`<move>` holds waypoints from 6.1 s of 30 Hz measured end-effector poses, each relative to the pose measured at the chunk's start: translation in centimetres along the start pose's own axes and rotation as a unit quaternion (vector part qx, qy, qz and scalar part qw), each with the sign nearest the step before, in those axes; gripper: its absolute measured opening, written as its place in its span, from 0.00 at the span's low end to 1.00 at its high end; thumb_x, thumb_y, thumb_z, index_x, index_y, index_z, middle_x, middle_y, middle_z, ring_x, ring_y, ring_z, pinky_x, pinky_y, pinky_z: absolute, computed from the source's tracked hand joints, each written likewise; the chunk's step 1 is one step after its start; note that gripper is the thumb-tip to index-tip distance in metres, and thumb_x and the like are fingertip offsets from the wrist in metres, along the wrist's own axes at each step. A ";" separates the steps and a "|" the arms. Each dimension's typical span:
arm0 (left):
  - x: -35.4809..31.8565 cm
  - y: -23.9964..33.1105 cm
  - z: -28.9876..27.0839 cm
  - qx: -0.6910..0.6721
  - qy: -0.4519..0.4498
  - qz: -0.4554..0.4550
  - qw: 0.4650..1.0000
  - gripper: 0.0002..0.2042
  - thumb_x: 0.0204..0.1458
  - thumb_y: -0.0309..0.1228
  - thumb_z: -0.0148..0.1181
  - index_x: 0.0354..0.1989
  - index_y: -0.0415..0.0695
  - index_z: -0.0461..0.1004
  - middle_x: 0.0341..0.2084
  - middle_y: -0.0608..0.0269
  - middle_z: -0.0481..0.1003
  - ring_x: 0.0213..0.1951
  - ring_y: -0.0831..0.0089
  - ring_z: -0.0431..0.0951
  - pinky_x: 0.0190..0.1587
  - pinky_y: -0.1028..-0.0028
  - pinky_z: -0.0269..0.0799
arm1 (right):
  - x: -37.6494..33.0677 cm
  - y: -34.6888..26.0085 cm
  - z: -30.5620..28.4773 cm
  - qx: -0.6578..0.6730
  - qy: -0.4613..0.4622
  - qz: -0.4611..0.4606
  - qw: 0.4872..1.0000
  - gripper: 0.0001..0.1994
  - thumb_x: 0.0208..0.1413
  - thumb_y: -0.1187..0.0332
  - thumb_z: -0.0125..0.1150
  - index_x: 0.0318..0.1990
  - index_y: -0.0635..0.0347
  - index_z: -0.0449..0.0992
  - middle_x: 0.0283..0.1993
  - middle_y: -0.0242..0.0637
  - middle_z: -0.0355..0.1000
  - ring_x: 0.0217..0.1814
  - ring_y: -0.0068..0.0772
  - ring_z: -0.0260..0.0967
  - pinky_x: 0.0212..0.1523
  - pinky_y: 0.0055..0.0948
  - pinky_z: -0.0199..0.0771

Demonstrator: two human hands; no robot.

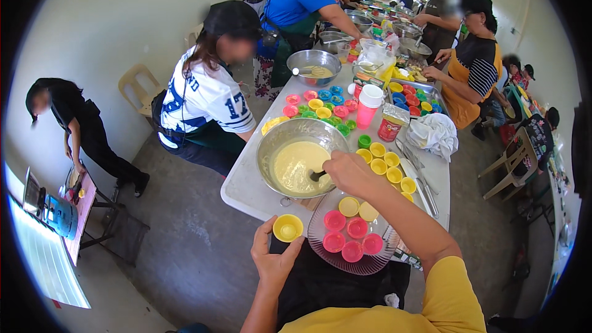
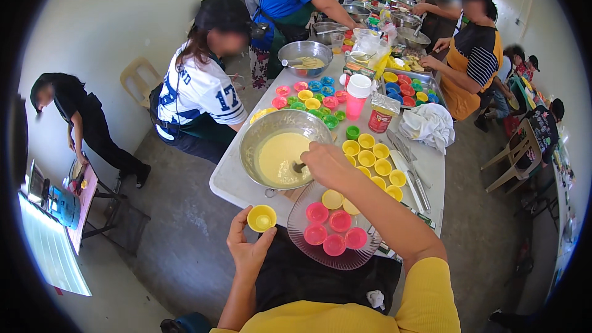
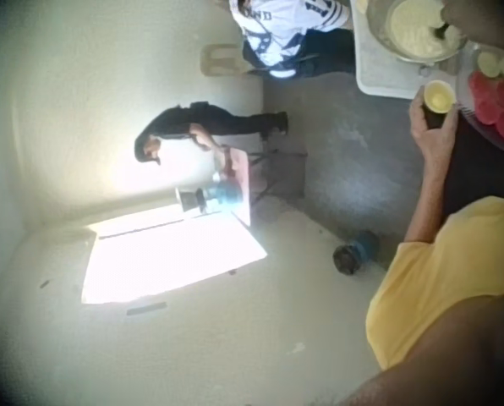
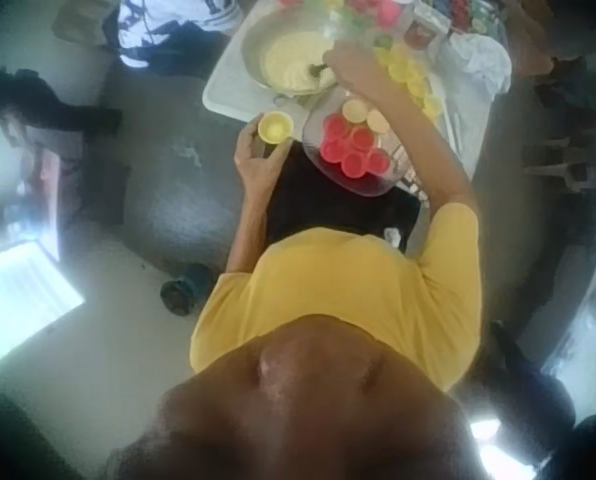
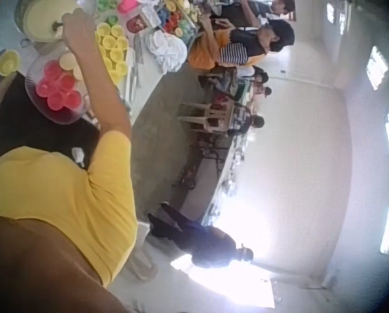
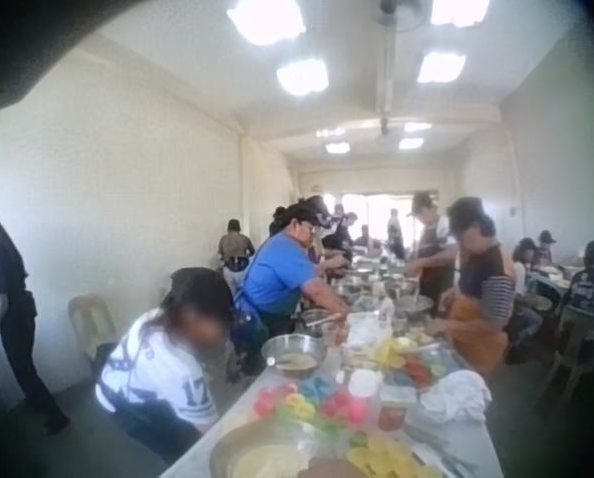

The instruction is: The person uses a ladle to scoop a yellow liquid mixture from a large metal bowl and pours it into small, colorful plastic molds. The filled molds are then placed onto a clear plastic plate. The process is repeated continuously as the person works at a long table alongside other individuals performing similar tasks.

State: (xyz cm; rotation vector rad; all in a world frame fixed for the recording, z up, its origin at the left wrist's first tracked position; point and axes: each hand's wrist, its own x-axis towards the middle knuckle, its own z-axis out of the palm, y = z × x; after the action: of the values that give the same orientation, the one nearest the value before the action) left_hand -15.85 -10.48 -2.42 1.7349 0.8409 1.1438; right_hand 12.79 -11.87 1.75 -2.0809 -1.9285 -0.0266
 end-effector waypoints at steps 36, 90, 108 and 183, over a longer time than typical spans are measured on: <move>1.0 -0.8 1.1 0.002 0.001 -0.015 1.000 0.30 0.39 0.28 0.80 0.54 0.34 0.77 0.44 0.53 0.80 0.48 0.64 0.80 0.55 0.66 0.74 | -2.1 3.5 -2.1 -0.001 -0.019 -0.036 0.999 0.05 0.54 0.72 0.61 0.30 0.64 0.77 0.32 0.49 0.77 0.38 0.54 0.78 0.40 0.48 0.78; 1.7 -0.5 1.6 -0.026 -0.008 -0.019 0.999 0.31 0.40 0.26 0.80 0.56 0.35 0.76 0.45 0.56 0.79 0.49 0.66 0.79 0.56 0.67 0.72 | 2.4 -3.1 1.5 -0.057 0.073 -0.005 0.996 0.05 0.45 0.72 0.62 0.26 0.60 0.83 0.28 0.49 0.80 0.33 0.48 0.82 0.33 0.45 0.80; 1.0 -0.7 1.7 -0.038 -0.025 -0.043 0.998 0.31 0.42 0.19 0.76 0.59 0.33 0.74 0.49 0.58 0.79 0.51 0.72 0.79 0.59 0.69 0.71 | 1.3 -5.3 -0.2 -0.028 0.046 -0.041 0.998 0.05 0.43 0.71 0.63 0.25 0.60 0.83 0.27 0.46 0.80 0.32 0.47 0.81 0.31 0.43 0.80; 1.1 -0.3 1.4 -0.031 -0.003 -0.033 0.999 0.31 0.40 0.26 0.80 0.56 0.35 0.75 0.46 0.56 0.78 0.49 0.67 0.78 0.56 0.68 0.72 | 2.3 -6.4 -0.8 -0.024 0.031 -0.060 0.997 0.05 0.42 0.71 0.64 0.24 0.62 0.82 0.25 0.49 0.78 0.30 0.48 0.80 0.31 0.43 0.79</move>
State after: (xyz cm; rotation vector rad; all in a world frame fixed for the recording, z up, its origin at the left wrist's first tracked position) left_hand -14.16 -9.86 -2.61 1.6475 0.8440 1.1086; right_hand 6.89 -9.51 4.35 -1.9662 -2.0313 -0.1638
